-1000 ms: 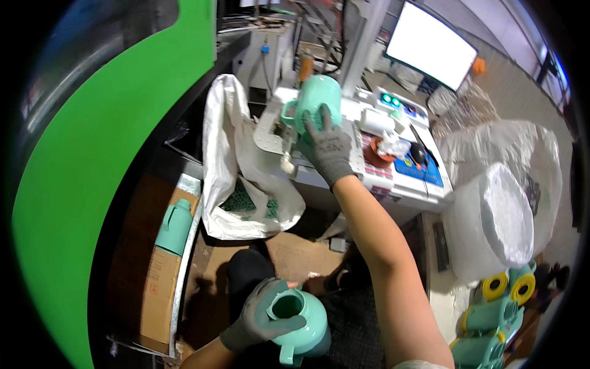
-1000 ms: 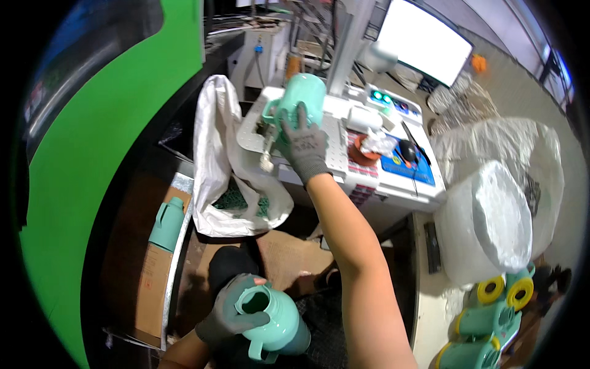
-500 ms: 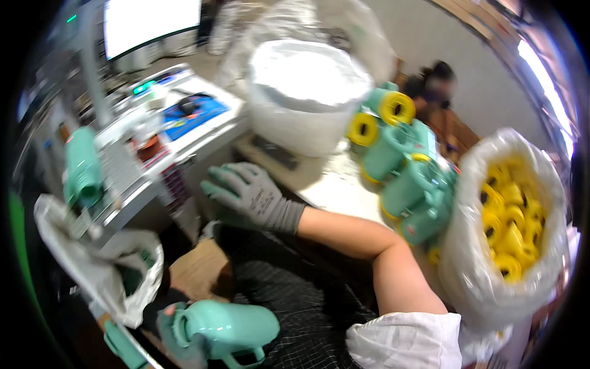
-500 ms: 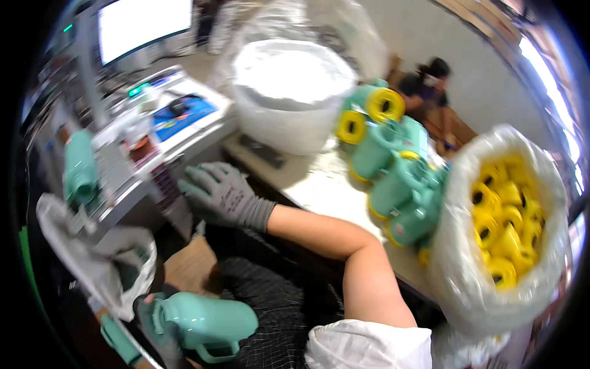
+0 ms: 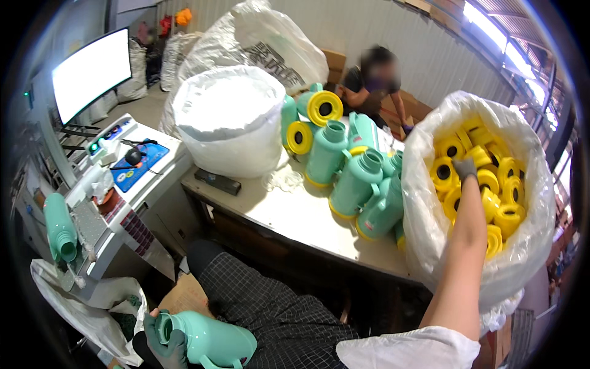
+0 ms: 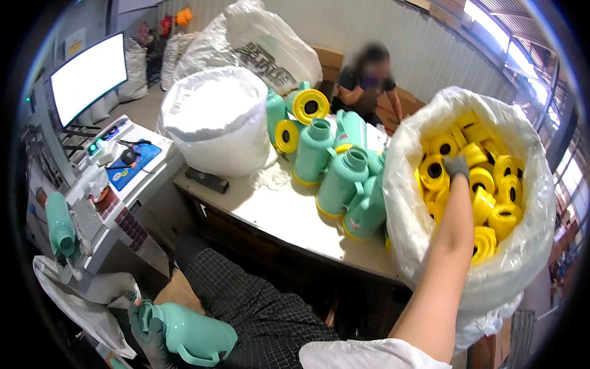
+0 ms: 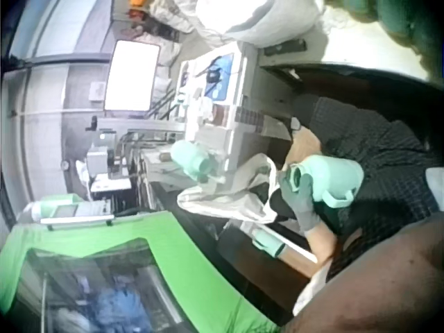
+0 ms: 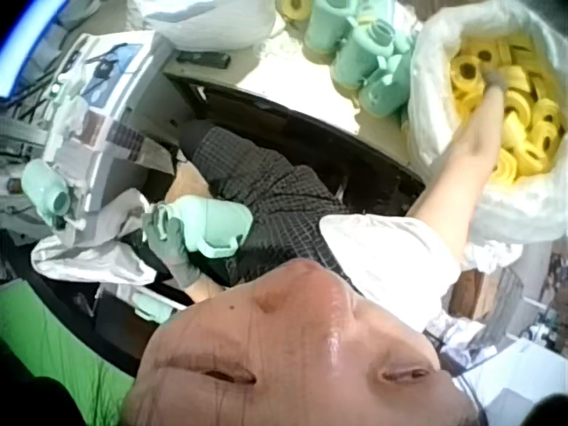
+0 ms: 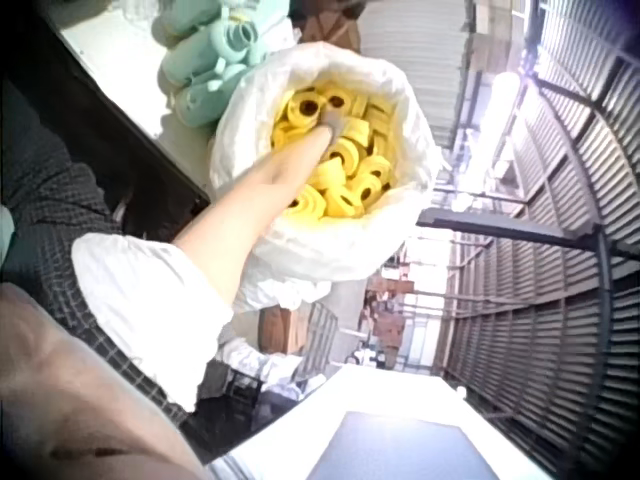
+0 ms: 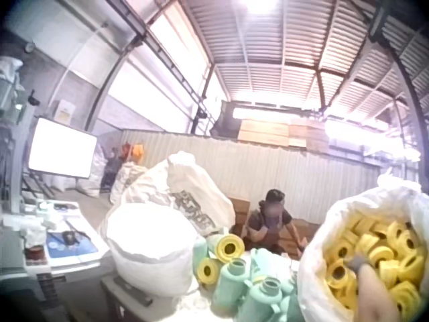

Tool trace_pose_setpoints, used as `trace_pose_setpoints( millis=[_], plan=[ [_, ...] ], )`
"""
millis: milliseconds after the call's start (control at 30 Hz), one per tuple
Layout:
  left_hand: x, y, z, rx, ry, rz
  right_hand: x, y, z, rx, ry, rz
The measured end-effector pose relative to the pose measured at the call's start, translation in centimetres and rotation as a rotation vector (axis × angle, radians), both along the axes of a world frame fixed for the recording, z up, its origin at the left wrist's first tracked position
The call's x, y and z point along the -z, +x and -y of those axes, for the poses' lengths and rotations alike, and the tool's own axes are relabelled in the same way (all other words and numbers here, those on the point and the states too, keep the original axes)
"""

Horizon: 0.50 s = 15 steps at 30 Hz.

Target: The person assembles teal plastic containers by inserting green mesh filters into the openings and screwing on yellow lids. They handle the containers one at a time, placing the finished units on a nearby table.

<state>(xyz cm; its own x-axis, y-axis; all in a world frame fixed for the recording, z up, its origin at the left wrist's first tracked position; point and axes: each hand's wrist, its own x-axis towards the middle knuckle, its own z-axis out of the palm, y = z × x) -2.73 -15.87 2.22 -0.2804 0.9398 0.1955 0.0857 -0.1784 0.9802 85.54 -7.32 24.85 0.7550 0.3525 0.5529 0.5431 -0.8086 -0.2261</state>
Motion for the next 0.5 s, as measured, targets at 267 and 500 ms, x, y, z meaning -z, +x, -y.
trace_pose_setpoints(
  millis=[267,500],
  plan=[
    [-1.9,-4.1,-0.3,0.126,-0.100,-0.376,4.9,-6.6,0.5,0.179,0.137,-0.296],
    [-3.2,-2.9,-0.3,0.120,-0.093,-0.642,1.9,-3.5,-2.1,-0.075,0.911,0.174]
  ],
)
